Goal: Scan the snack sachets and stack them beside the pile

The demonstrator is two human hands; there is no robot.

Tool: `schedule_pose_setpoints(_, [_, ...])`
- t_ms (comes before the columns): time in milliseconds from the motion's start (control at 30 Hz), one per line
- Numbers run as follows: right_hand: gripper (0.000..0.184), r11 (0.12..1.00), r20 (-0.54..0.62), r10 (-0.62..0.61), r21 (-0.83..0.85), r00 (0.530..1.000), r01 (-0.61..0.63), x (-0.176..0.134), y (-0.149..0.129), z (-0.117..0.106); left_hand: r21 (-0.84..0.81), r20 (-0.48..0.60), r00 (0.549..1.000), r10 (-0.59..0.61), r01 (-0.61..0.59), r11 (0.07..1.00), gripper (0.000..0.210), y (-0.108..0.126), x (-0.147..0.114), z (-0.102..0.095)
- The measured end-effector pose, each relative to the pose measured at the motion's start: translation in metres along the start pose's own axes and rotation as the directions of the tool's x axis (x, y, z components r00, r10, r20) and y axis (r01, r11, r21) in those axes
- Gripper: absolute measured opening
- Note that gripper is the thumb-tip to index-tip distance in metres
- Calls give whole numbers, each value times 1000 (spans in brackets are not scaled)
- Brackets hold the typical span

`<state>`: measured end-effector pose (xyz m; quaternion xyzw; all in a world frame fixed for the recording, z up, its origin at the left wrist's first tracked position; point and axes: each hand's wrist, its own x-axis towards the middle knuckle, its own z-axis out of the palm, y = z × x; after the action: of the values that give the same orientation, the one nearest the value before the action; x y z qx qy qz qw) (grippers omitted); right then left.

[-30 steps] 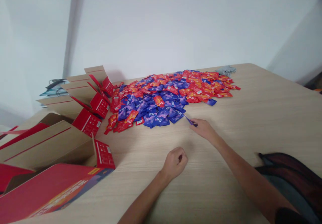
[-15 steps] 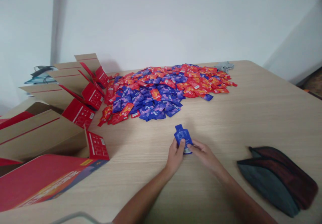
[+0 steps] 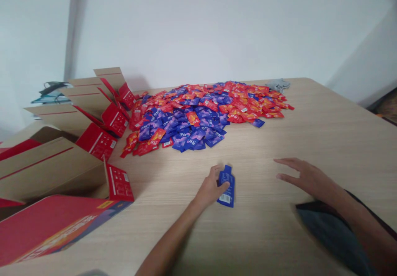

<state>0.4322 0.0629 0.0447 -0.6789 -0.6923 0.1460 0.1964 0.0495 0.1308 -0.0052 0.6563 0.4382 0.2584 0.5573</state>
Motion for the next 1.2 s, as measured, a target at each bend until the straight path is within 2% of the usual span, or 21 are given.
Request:
schedule_pose_setpoints(67, [57, 996, 75, -82, -40, 994, 85, 22, -5, 4, 189, 6, 1000, -2, 1, 982, 74, 5, -2, -5])
schedule_pose_setpoints(133, [52, 979, 130, -192, -45, 973, 199, 54, -24, 14, 384, 28, 1000, 7, -17, 923, 69, 12, -4, -10])
schedule_pose_setpoints(200, [46, 942, 138, -327, -29, 935, 334, 91, -52, 30, 466, 56, 998, 15, -40, 884, 62, 20, -7, -12])
schedule_pose_setpoints(300, [45, 873, 90, -479, -59, 873, 484, 143, -94, 60, 554, 94, 996, 4, -55, 831, 59, 30, -11, -15])
schedule_pose_setpoints(367, [45, 861, 75, -496, -86, 865, 501, 170, -114, 81, 642, 117, 993, -21, -59, 765, 60, 35, -13, -16])
schedule_pose_setpoints(467, [48, 875, 36, -466, -133, 884, 466, 195, -128, 110, 710, 124, 991, -52, -52, 703, 63, 40, -15, -19])
schedule_pose_setpoints(600, [56, 901, -38, -408, -174, 912, 396, 202, -131, 135, 815, 151, 984, -92, -71, 575, 63, 44, -18, -22])
schedule_pose_setpoints(667, [56, 907, -60, -398, -178, 915, 382, 198, -131, 142, 859, 171, 981, -96, -101, 502, 60, 47, -19, -22])
schedule_pose_setpoints(733, [56, 909, -75, -394, -176, 916, 377, 191, -131, 147, 871, 195, 977, -80, -135, 473, 56, 50, -19, -23])
schedule_pose_setpoints(867, [52, 906, -84, -405, -166, 910, 388, 175, -131, 150, 851, 276, 961, -33, -229, 473, 31, 54, -18, -20])
schedule_pose_setpoints(967, [46, 897, -75, -428, -158, 901, 413, 169, -129, 149, 821, 364, 931, 29, -335, 462, 14, 54, -17, -19])
schedule_pose_setpoints(1133, [44, 888, -55, -446, -154, 893, 434, 167, -134, 144, 789, 410, 910, 60, -386, 478, 18, 53, -19, -21])
schedule_pose_setpoints(1200, [46, 887, -50, -447, -155, 893, 435, 166, -138, 141, 768, 407, 910, 83, -390, 508, 30, 51, -20, -23])
